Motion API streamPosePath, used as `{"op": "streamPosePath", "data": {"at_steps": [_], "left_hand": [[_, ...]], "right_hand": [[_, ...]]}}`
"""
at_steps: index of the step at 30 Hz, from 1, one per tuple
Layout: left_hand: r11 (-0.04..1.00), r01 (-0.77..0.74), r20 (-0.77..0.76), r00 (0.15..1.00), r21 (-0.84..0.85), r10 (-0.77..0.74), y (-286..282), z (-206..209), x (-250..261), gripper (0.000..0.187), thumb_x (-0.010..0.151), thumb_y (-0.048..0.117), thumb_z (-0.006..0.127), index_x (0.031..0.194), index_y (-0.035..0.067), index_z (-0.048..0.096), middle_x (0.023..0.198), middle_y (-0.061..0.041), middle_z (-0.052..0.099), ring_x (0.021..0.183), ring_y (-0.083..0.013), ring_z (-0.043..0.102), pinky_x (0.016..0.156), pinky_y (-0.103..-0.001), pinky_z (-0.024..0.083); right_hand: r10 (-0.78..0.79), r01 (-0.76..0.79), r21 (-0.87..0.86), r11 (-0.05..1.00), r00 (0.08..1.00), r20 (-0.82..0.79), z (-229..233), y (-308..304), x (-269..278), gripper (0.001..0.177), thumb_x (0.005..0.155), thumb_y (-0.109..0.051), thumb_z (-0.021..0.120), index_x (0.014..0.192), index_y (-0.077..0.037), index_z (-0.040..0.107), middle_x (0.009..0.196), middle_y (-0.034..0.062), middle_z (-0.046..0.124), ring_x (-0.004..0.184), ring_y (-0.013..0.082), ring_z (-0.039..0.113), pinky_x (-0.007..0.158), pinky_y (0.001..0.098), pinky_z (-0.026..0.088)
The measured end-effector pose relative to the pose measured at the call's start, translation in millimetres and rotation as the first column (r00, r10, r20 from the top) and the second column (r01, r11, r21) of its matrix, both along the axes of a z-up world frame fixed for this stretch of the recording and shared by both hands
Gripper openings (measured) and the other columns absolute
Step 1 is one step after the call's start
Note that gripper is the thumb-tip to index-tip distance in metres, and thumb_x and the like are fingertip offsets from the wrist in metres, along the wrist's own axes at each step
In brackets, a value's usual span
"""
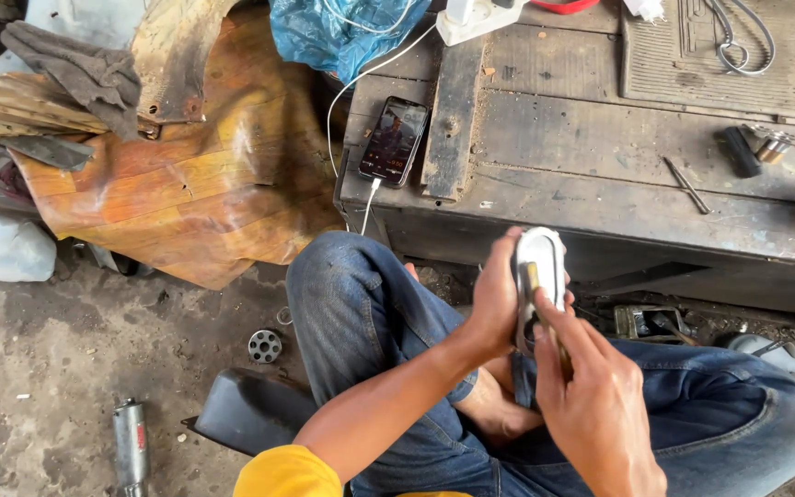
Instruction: The person holds a metallic mechanical part and uses a yellow-handled brush to scrub its surface. They rotate the part to clean different sides and edges while sitting on the floor in a workshop.
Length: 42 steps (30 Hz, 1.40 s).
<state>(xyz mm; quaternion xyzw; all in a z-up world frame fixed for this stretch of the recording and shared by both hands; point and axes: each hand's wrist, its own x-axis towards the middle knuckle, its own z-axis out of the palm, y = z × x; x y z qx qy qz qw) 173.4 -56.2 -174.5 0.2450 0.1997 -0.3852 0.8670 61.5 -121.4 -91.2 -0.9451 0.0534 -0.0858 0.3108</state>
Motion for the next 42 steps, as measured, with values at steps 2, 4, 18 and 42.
{"op": "streamPosePath", "data": {"at_steps": [2,4,18,42], "left_hand": [[0.996,0.027,-0.015,1.000,0.083,-0.025,2.5,4.7,-8.6,0.059,0.108,0.055,0.040,0.104,0.004,0.070,0.076,-0.011,0.066,0.063,-0.0243,0.064,0.062,-0.033,0.053],[0.999,-0.025,0.035,0.999,0.020,0.025,14.8,-8.8,-9.2,0.060,0.109,0.055,0.037,0.107,0.002,0.066,0.076,-0.012,0.064,0.060,-0.0247,0.063,0.056,-0.035,0.055],[0.999,-0.021,0.203,0.979,0.028,0.015,50.9,-79.6,-36.1,0.065,0.103,0.065,0.041,0.107,0.004,0.065,0.071,-0.017,0.063,0.064,-0.0270,0.069,0.057,-0.038,0.058],[0.999,-0.004,0.314,0.949,-0.032,0.013,53.7,-72.9,-29.8,0.053,0.103,0.059,0.043,0.106,0.008,0.061,0.082,-0.010,0.059,0.082,-0.0211,0.062,0.075,-0.032,0.050]], "right_hand": [[-0.047,0.048,0.006,0.999,0.995,-0.090,0.7,0.2,-0.2,0.041,0.097,-0.017,0.057,0.137,-0.011,0.066,0.111,0.0107,0.076,0.097,0.0322,0.073,0.074,0.0433,0.054],[-0.017,0.015,-0.012,1.000,0.986,-0.168,-0.5,7.2,-8.7,0.042,0.097,-0.020,0.056,0.137,-0.014,0.065,0.113,0.0081,0.077,0.093,0.0347,0.073,0.071,0.0468,0.054],[-0.131,0.065,-0.180,0.981,0.915,-0.381,-7.4,55.9,-38.5,0.036,0.101,-0.037,0.046,0.131,-0.026,0.065,0.106,0.0090,0.074,0.094,0.0429,0.072,0.079,0.0598,0.059],[-0.166,0.058,-0.251,0.966,0.885,-0.435,-12.6,56.7,-30.3,0.039,0.103,-0.033,0.036,0.139,-0.028,0.051,0.103,0.0085,0.069,0.086,0.0462,0.074,0.079,0.0593,0.059]]}}
